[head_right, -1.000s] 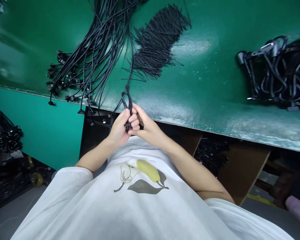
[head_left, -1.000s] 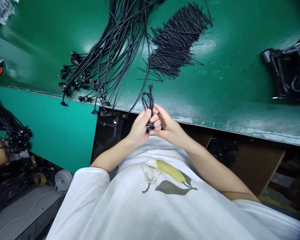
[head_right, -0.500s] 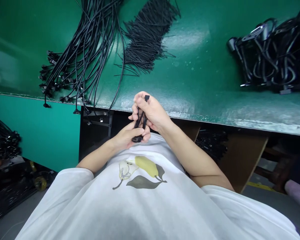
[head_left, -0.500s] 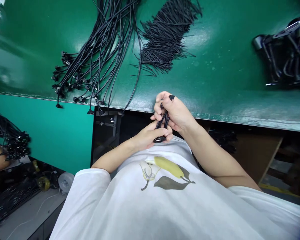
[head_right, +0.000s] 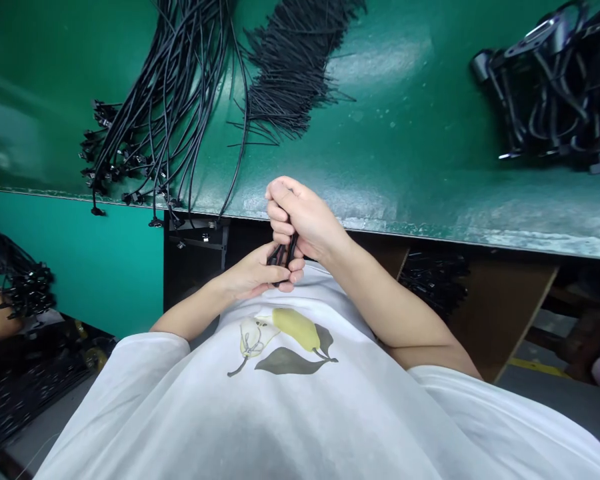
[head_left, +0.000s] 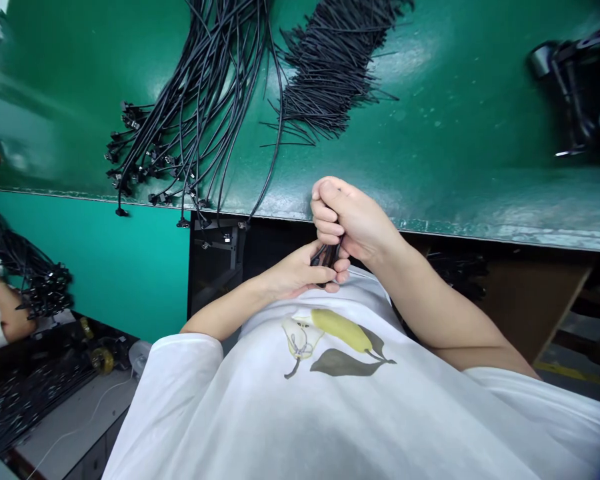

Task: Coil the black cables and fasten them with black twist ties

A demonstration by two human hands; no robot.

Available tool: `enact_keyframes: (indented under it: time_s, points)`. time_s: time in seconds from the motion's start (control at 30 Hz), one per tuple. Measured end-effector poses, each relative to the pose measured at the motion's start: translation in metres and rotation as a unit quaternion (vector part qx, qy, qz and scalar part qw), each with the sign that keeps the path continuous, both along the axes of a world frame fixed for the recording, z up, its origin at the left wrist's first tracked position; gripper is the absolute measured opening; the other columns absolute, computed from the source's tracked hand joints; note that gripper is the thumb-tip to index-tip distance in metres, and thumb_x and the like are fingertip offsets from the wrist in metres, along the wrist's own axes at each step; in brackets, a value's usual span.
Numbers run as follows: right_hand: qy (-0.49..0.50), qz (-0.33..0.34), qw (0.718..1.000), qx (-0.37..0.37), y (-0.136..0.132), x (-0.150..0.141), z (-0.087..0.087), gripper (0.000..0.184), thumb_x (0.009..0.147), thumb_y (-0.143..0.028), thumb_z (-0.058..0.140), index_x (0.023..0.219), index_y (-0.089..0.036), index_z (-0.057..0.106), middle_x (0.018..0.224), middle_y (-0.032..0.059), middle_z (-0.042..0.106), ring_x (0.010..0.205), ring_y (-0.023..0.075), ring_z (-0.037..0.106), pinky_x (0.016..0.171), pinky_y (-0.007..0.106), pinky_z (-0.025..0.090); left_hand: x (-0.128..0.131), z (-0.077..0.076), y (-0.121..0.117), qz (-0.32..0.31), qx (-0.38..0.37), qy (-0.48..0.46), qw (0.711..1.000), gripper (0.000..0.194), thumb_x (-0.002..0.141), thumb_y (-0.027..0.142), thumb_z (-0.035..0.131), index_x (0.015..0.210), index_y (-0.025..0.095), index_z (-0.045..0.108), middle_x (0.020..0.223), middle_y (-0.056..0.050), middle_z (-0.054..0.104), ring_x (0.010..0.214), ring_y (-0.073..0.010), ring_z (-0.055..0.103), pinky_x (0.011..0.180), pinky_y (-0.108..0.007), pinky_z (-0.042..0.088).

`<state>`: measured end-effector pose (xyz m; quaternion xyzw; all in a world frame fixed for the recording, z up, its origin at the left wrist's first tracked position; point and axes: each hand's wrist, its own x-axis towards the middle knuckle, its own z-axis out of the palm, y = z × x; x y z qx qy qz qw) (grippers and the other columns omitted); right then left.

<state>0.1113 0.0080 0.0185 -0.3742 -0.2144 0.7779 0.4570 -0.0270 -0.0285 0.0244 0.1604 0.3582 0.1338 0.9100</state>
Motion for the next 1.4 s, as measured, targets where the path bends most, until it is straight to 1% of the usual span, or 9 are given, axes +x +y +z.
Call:
enact_keyframes:
  time_s: [0.23, 0.43, 0.63, 0.77, 0.9, 1.07, 1.23, 1.33, 1.4]
  points:
    - [-0.013, 0.000, 0.999, 0.050, 0.002, 0.007, 0.018, 0.049, 0.081, -0.067, 0.067, 0.081, -0.023, 0.046, 0.046, -0.0124, 0.023, 0.036, 0.0029, 0.011, 0.032, 0.016, 0.012, -0.004, -0.004, 0.008, -0.018, -0.027, -0.062, 0.998, 0.048, 0.078, 0.057, 0.074, 0.096, 0.013, 0.063, 0.071, 0.001, 0.052, 0.057, -0.0101, 0.052, 0.049, -0.023, 0.041]
    - [-0.011, -0.007, 0.998, 0.061, 0.001, 0.007, 0.015, 0.047, 0.085, -0.066, 0.064, 0.079, -0.023, 0.046, 0.049, -0.0107, 0.026, 0.037, 0.0038, 0.014, 0.032, 0.017, 0.014, -0.002, -0.001, 0.013, -0.042, 0.036, -0.043, 0.998, 0.046, 0.073, 0.050, 0.081, 0.091, 0.012, 0.062, 0.071, 0.001, 0.052, 0.064, -0.0113, 0.057, 0.060, -0.026, 0.049]
    - [-0.052, -0.121, 0.990, 0.058, 0.004, 0.006, 0.006, 0.042, 0.087, -0.060, 0.065, 0.081, -0.023, 0.046, 0.058, -0.0073, 0.035, 0.040, 0.0050, 0.025, 0.033, 0.019, 0.020, 0.008, -0.001, 0.012, 0.008, 0.104, 0.042, 0.994, 0.036, 0.082, 0.048, 0.071, 0.091, 0.017, 0.055, 0.060, 0.008, 0.038, 0.046, -0.0050, 0.039, 0.043, -0.018, 0.026]
    - [-0.056, -0.128, 0.988, 0.064, 0.000, 0.007, 0.012, 0.045, 0.088, -0.067, 0.057, 0.081, -0.023, 0.048, 0.050, -0.0100, 0.020, 0.037, 0.0053, 0.012, 0.032, 0.020, 0.013, 0.004, -0.009, 0.019, -0.038, 0.142, 0.025, 0.989, 0.041, 0.080, 0.054, 0.070, 0.092, 0.016, 0.058, 0.065, 0.004, 0.051, 0.057, -0.0103, 0.053, 0.058, -0.025, 0.044]
    - [-0.102, -0.133, 0.981, 0.099, -0.004, 0.004, 0.012, 0.051, 0.085, -0.073, 0.057, 0.077, -0.022, 0.052, 0.046, -0.0090, 0.024, 0.036, 0.0062, 0.018, 0.033, 0.021, 0.017, 0.001, -0.008, 0.025, -0.104, 0.310, 0.109, 0.939, 0.025, 0.087, 0.041, 0.064, 0.094, 0.017, 0.065, 0.087, -0.005, 0.065, 0.084, -0.0174, 0.060, 0.085, -0.030, 0.044]
    - [-0.112, -0.191, 0.965, 0.140, -0.009, -0.003, 0.006, 0.043, 0.091, -0.061, 0.058, 0.074, -0.022, 0.054, 0.047, -0.0079, 0.027, 0.036, 0.0071, 0.022, 0.035, 0.022, 0.019, 0.011, -0.002, 0.017, -0.084, 0.462, 0.249, 0.847, 0.004, 0.088, 0.022, 0.060, 0.087, 0.022, 0.064, 0.087, -0.002, 0.060, 0.086, -0.0187, 0.055, 0.086, -0.028, 0.038]
    - [-0.112, -0.133, 0.968, 0.179, -0.003, 0.011, 0.004, 0.039, 0.096, -0.056, 0.053, 0.079, -0.021, 0.058, 0.049, -0.0064, 0.036, 0.039, 0.0074, 0.034, 0.038, 0.022, 0.030, 0.010, -0.012, 0.013, -0.051, 0.445, 0.211, 0.869, 0.022, 0.096, 0.032, 0.049, 0.080, 0.020, 0.059, 0.065, 0.002, 0.051, 0.063, -0.0132, 0.047, 0.070, -0.026, 0.037]
    - [-0.277, -0.123, 0.920, 0.249, 0.027, 0.047, -0.004, 0.047, 0.097, -0.060, 0.045, 0.087, -0.019, 0.064, 0.071, 0.0007, 0.058, 0.059, 0.0105, 0.056, 0.059, 0.027, 0.049, -0.001, -0.014, 0.022, 0.014, 0.340, 0.140, 0.930, 0.029, 0.096, 0.043, 0.050, 0.085, 0.017, 0.059, 0.059, 0.005, 0.045, 0.053, -0.0097, 0.042, 0.058, -0.024, 0.035]
    - [-0.477, -0.169, 0.818, 0.272, 0.056, 0.076, -0.016, 0.037, 0.096, -0.054, 0.053, 0.091, -0.019, 0.066, 0.091, 0.0034, 0.065, 0.076, 0.0135, 0.062, 0.075, 0.032, 0.050, -0.007, -0.015, 0.030, 0.071, 0.280, 0.106, 0.951, 0.031, 0.092, 0.047, 0.058, 0.086, 0.016, 0.058, 0.059, 0.006, 0.043, 0.052, -0.0080, 0.040, 0.053, -0.022, 0.033]
